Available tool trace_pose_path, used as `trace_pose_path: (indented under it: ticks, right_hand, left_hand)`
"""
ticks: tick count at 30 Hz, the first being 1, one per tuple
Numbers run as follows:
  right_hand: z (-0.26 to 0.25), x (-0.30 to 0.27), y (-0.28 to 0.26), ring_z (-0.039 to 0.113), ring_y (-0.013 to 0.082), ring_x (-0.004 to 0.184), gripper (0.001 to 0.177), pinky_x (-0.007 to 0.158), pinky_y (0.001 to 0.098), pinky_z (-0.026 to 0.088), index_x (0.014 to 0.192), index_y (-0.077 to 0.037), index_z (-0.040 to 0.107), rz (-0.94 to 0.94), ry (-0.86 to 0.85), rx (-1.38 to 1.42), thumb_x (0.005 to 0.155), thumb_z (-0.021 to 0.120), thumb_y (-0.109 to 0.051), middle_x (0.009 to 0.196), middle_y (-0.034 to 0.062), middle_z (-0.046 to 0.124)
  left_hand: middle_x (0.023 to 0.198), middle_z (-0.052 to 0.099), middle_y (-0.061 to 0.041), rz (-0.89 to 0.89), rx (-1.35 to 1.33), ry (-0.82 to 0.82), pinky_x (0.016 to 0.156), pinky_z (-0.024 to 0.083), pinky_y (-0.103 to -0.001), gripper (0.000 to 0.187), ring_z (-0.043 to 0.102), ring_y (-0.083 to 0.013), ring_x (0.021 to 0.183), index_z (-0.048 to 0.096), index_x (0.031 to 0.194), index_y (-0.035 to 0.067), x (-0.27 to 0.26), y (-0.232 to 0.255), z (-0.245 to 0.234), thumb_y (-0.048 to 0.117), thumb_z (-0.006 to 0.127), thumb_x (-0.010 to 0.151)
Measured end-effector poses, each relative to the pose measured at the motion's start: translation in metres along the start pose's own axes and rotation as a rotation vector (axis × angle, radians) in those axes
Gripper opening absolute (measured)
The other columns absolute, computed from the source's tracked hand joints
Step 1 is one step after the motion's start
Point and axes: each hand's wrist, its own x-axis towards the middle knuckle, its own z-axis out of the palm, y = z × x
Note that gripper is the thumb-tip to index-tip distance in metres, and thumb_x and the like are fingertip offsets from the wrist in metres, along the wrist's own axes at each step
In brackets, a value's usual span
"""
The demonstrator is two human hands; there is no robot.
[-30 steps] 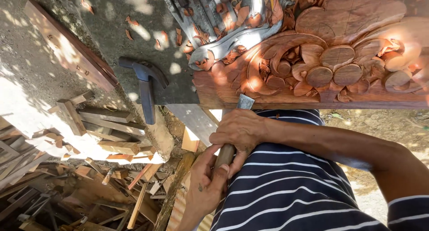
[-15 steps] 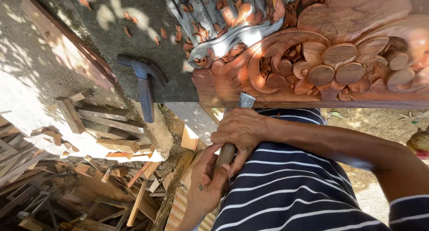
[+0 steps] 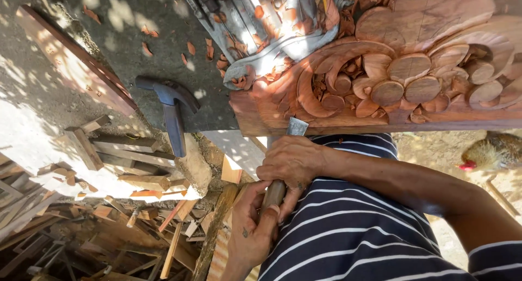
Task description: The recorder is carving an intricate floral design into a piece of wood using a hammer and various chisels.
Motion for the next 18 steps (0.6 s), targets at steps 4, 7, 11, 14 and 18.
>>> trace_pose_path:
  ticks: [4,7,11,14,18]
  right_hand:
    - [0.004,0.002,0.005,0.06,0.0274,0.059,0.069,0.055,0.0378,0.046,0.073,-0.012,0.053,0.009,0.023,-0.044,0.062,0.086,-0.072,0.063,0.0043,0.055]
    - [0.008,0.0,0.005,0.06,0.0253,0.059,0.067,0.056,0.0366,0.046,0.075,-0.013,0.054,0.038,0.021,-0.067,0.065,0.087,-0.07,0.064,0.0032,0.055]
    - [0.007,0.005,0.006,0.058,0.0247,0.058,0.065,0.055,0.0365,0.045,0.074,-0.013,0.053,0.054,0.041,-0.079,0.064,0.086,-0.067,0.064,0.0022,0.054]
    - [0.008,0.002,0.011,0.057,0.0244,0.059,0.064,0.055,0.0367,0.044,0.074,-0.013,0.052,0.064,0.048,-0.098,0.065,0.086,-0.067,0.065,0.002,0.053]
    - [0.004,0.002,0.017,0.056,0.0243,0.06,0.066,0.055,0.037,0.044,0.076,-0.013,0.052,0.047,0.044,-0.119,0.065,0.084,-0.069,0.067,0.0028,0.052]
  left_hand:
    - [0.102,0.067,-0.017,0.107,0.018,-0.029,0.07,0.048,-0.029,0.044,0.062,-0.0158,0.083,0.053,0.134,-0.002,0.007,-0.008,-0.011,-0.001,0.054,0.09]
    - [0.117,0.071,-0.022,0.149,0.019,-0.073,0.094,0.052,-0.033,0.043,0.07,-0.0235,0.11,0.052,0.131,-0.004,0.015,-0.011,-0.019,0.0,0.055,0.089]
    - [0.115,0.072,-0.024,0.085,0.022,-0.06,0.097,0.051,-0.035,0.043,0.071,-0.0264,0.112,0.054,0.129,-0.005,0.017,-0.012,-0.021,0.002,0.056,0.087]
    - [0.116,0.073,-0.024,0.098,0.017,-0.08,0.099,0.051,-0.035,0.043,0.072,-0.0263,0.114,0.055,0.128,-0.005,0.022,-0.012,-0.024,0.002,0.055,0.086]
    - [0.112,0.072,-0.022,0.108,0.04,-0.108,0.093,0.052,-0.033,0.042,0.071,-0.0231,0.107,0.055,0.128,-0.004,0.03,-0.006,-0.025,0.002,0.055,0.086]
